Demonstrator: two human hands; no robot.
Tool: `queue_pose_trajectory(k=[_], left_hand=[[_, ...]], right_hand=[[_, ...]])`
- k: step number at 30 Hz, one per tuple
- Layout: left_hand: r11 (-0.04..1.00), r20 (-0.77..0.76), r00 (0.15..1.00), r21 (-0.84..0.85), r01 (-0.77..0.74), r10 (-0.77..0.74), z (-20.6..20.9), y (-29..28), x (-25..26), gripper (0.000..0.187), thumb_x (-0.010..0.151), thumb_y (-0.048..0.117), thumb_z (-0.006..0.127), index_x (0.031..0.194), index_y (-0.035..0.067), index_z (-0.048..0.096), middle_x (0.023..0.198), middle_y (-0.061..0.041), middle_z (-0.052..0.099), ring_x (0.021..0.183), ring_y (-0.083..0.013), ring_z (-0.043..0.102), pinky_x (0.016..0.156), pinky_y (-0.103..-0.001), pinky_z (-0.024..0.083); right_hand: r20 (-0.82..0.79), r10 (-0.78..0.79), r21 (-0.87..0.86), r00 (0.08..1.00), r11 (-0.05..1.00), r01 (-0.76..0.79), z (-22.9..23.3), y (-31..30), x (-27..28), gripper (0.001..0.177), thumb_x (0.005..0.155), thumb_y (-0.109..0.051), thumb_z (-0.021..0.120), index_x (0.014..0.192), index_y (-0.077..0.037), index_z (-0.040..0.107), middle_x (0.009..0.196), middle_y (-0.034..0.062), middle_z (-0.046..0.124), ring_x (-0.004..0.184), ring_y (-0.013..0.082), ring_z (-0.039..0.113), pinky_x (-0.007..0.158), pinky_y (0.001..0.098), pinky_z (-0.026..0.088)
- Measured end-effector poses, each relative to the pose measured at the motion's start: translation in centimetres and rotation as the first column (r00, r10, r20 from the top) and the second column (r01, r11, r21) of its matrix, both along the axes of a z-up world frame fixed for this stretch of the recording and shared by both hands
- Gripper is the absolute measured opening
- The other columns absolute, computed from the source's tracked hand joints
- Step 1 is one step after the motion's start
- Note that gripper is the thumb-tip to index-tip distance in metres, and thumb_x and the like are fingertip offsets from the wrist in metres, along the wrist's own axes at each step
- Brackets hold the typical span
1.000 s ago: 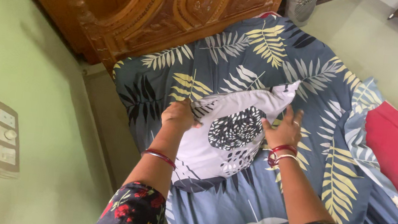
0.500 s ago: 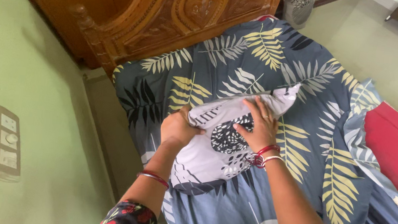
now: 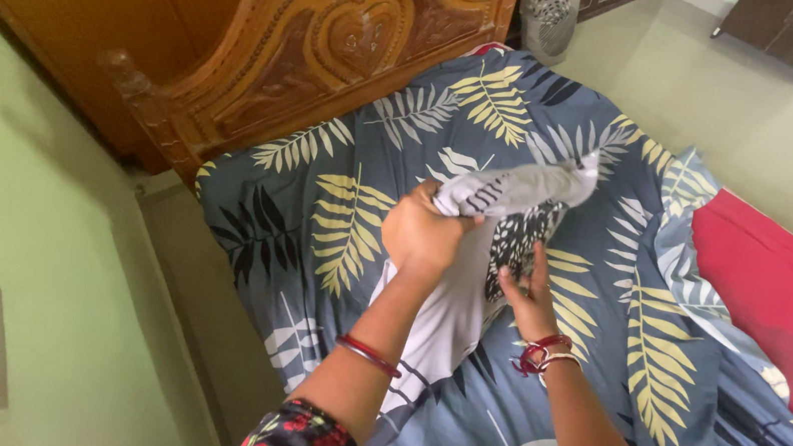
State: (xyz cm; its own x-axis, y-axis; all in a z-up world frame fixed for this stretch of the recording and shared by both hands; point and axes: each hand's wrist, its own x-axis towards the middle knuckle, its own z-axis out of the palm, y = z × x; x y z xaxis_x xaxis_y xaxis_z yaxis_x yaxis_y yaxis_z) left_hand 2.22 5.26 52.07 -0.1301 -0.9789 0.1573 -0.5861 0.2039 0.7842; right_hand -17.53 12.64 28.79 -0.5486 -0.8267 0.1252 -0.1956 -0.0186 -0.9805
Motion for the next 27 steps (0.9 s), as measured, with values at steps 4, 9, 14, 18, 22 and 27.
queue_pose_trajectory(k=[4,9,14,18,22,27], left_hand=[[0.998,-0.102,0.994,0.039,-0.041,0.045,3.9,-1.3,-1.3,0.066,0.053,0.041,0.094,0.112,0.017,0.076,0.097,-0.012,0.079,0.091,-0.0301,0.075,0.082,-0.04,0.057],[0.997,-0.2,0.976,0.018,-0.081,0.083,9.3,-1.2,-2.7,0.06,0.053,0.041,0.094,0.106,0.017,0.079,0.094,-0.013,0.078,0.089,-0.0301,0.075,0.082,-0.04,0.057],[0.997,-0.387,0.919,0.001,-0.077,0.072,12.6,-0.9,-2.1,0.054,0.053,0.039,0.093,0.098,0.013,0.079,0.087,-0.011,0.081,0.085,-0.0263,0.077,0.082,-0.036,0.057],[0.992,-0.568,0.816,0.113,-0.05,0.106,13.2,-0.6,-2.1,0.05,0.049,0.027,0.094,0.094,0.007,0.08,0.085,-0.008,0.081,0.08,-0.0222,0.077,0.081,-0.032,0.056],[0.981,-0.698,0.692,0.177,-0.085,0.186,12.5,-2.2,-1.8,0.061,0.047,0.017,0.095,0.104,0.005,0.077,0.096,-0.008,0.08,0.086,-0.0174,0.074,0.085,-0.028,0.053],[0.954,-0.715,0.637,0.271,-0.129,0.289,9.2,-4.8,-0.1,0.068,0.046,0.012,0.095,0.11,0.0,0.074,0.102,-0.012,0.079,0.09,-0.0194,0.072,0.086,-0.03,0.053]], right_hand=[[0.241,0.112,0.247,0.964,0.954,-0.172,-0.4,2.2,1.5,0.104,0.078,-0.076,0.053,0.163,-0.029,0.015,0.172,0.0073,0.019,0.154,0.0307,0.024,0.116,0.0602,0.023],[0.589,-0.102,0.639,0.802,0.666,-0.384,-7.2,3.7,5.4,0.106,0.075,-0.091,0.03,0.165,-0.038,0.013,0.174,0.0049,0.017,0.157,0.0413,0.023,0.117,0.0777,0.015],[0.811,-0.358,0.462,0.464,0.877,-0.13,-10.5,2.7,7.8,0.121,0.079,-0.097,0.043,0.166,-0.018,0.015,0.175,0.0071,0.013,0.157,0.0378,0.01,0.114,0.0804,0.006],[0.668,-0.654,0.726,0.355,0.678,-0.116,-6.6,6.2,11.8,0.115,0.076,-0.097,0.035,0.165,-0.026,0.024,0.172,0.0163,0.021,0.153,0.0453,0.028,0.111,0.0805,0.023],[0.703,-0.708,0.711,0.073,0.702,-0.034,-3.7,7.3,14.8,0.108,0.081,-0.095,0.038,0.156,-0.018,0.043,0.159,0.0179,0.042,0.141,0.0475,0.038,0.106,0.0752,0.027],[0.842,-0.521,0.475,0.14,0.839,0.267,-7.7,7.9,10.5,0.084,0.095,-0.072,0.047,0.145,-0.005,0.055,0.14,0.0186,0.061,0.126,0.0389,0.058,0.103,0.0538,0.047]])
